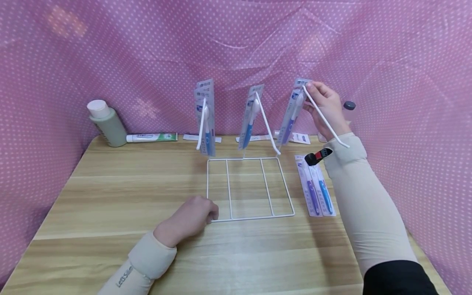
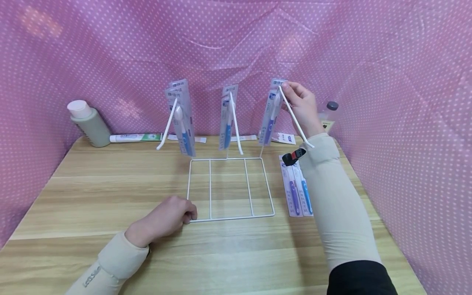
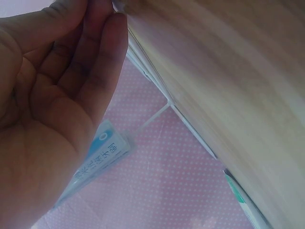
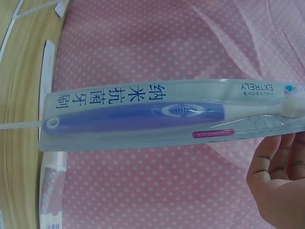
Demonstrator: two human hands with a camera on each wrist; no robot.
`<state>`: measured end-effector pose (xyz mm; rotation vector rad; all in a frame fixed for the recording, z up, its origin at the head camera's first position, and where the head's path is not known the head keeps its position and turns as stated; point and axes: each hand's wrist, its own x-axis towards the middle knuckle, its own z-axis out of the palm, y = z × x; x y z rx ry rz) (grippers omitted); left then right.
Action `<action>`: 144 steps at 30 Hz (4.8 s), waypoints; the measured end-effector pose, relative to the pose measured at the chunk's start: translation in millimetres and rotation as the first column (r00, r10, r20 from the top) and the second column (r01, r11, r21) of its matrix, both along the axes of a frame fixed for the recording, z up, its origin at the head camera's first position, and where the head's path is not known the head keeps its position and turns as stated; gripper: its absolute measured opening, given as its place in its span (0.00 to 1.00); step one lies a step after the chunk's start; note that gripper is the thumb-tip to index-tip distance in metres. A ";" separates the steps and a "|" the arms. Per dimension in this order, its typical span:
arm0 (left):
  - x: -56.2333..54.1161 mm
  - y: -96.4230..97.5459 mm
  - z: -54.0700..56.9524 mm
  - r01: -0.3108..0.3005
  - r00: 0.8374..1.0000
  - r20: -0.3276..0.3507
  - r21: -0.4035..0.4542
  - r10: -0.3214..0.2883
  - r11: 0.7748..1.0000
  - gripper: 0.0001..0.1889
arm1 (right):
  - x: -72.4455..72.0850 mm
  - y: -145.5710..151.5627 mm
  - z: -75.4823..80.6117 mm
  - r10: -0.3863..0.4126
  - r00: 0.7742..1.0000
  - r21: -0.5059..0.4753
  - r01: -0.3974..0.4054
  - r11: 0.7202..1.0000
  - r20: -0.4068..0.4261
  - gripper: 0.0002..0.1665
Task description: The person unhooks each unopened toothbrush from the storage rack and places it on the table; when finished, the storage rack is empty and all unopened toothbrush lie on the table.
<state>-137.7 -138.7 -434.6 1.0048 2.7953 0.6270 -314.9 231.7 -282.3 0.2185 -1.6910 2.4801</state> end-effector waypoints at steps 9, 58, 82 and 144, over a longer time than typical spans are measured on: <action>1.7 -0.2 4.0 0.015 1.000 -0.005 0.012 -0.014 1.000 0.15 | 3.6 4.0 0.1 0.032 0.999 0.011 -0.032 0.999 -0.019 0.12; 2.6 -0.6 4.7 0.010 1.000 0.001 0.009 -0.010 1.000 0.16 | 144.8 32.9 -5.8 0.048 0.968 0.187 -0.001 0.982 -0.245 0.11; -0.9 1.2 2.1 -0.024 0.998 0.060 0.009 0.024 1.000 0.16 | 185.0 20.7 5.5 -0.157 0.847 -0.101 0.123 0.987 -0.508 0.17; 0.6 -3.3 5.1 0.008 1.000 -0.019 0.015 -0.008 1.000 0.15 | 8.5 160.1 -152.9 -0.221 0.878 0.870 -0.328 0.369 0.424 0.23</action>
